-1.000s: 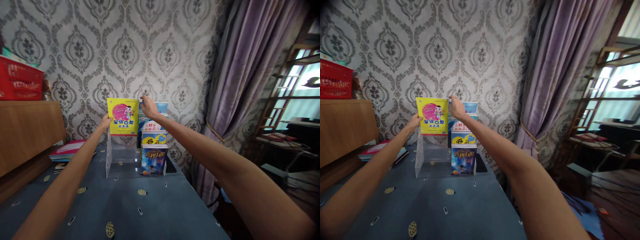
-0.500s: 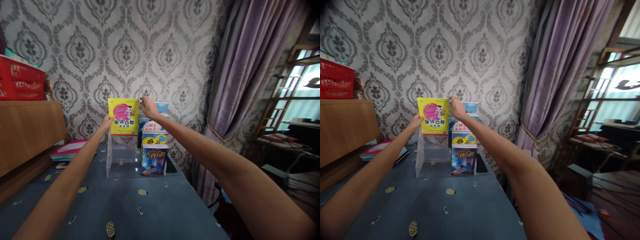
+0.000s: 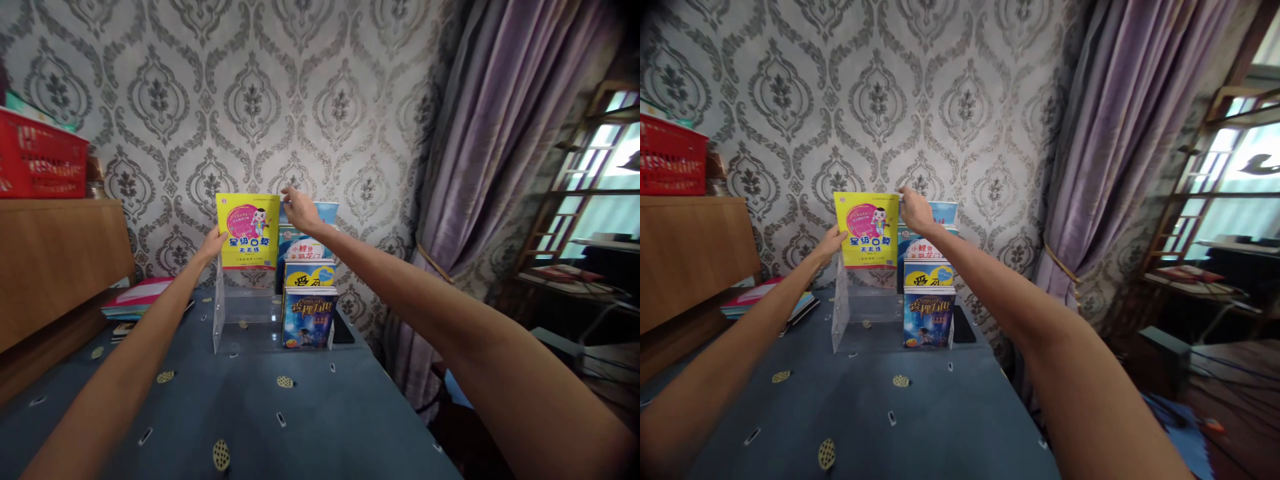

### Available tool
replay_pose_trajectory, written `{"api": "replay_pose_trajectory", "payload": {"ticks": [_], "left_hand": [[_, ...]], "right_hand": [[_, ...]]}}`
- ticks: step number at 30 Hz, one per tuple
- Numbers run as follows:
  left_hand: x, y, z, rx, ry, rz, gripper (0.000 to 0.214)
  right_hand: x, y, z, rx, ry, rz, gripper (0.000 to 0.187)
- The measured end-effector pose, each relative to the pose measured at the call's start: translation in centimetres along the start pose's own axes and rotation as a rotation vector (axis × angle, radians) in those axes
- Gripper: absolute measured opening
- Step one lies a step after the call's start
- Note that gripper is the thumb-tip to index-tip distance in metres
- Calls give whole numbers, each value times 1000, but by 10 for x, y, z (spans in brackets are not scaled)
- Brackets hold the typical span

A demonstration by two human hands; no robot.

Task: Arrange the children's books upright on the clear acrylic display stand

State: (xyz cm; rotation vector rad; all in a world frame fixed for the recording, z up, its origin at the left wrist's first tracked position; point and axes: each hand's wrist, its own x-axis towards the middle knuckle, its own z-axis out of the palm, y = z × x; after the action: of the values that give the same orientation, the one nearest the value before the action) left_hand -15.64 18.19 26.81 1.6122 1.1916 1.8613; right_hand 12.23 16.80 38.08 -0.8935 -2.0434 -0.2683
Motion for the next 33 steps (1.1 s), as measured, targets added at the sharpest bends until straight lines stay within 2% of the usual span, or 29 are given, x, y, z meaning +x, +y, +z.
{"api": "replay_pose_trajectory", "payload": {"ticks": [9, 16, 20, 23, 27, 33], "left_hand": [[-10, 12, -7, -44, -91, -33, 48], [-15, 14, -4, -68, -89, -15, 52], [-15, 13, -3, -66, -68, -24, 48], [-14, 12, -4, -57, -54, -32, 43], [-14, 10, -5, -42, -35, -36, 41], [-16, 12, -11, 27, 22, -30, 35]], "right_hand": [[0, -2, 0, -10, 3, 4, 46], [-5, 1, 3, -4, 46, -12, 44], [-16, 3, -1, 16, 104, -54, 42], [-32, 0, -5, 19, 104, -89, 40], [-67, -12, -6, 63, 64, -160, 40], [-138, -36, 12, 187, -59, -260, 35]]}}
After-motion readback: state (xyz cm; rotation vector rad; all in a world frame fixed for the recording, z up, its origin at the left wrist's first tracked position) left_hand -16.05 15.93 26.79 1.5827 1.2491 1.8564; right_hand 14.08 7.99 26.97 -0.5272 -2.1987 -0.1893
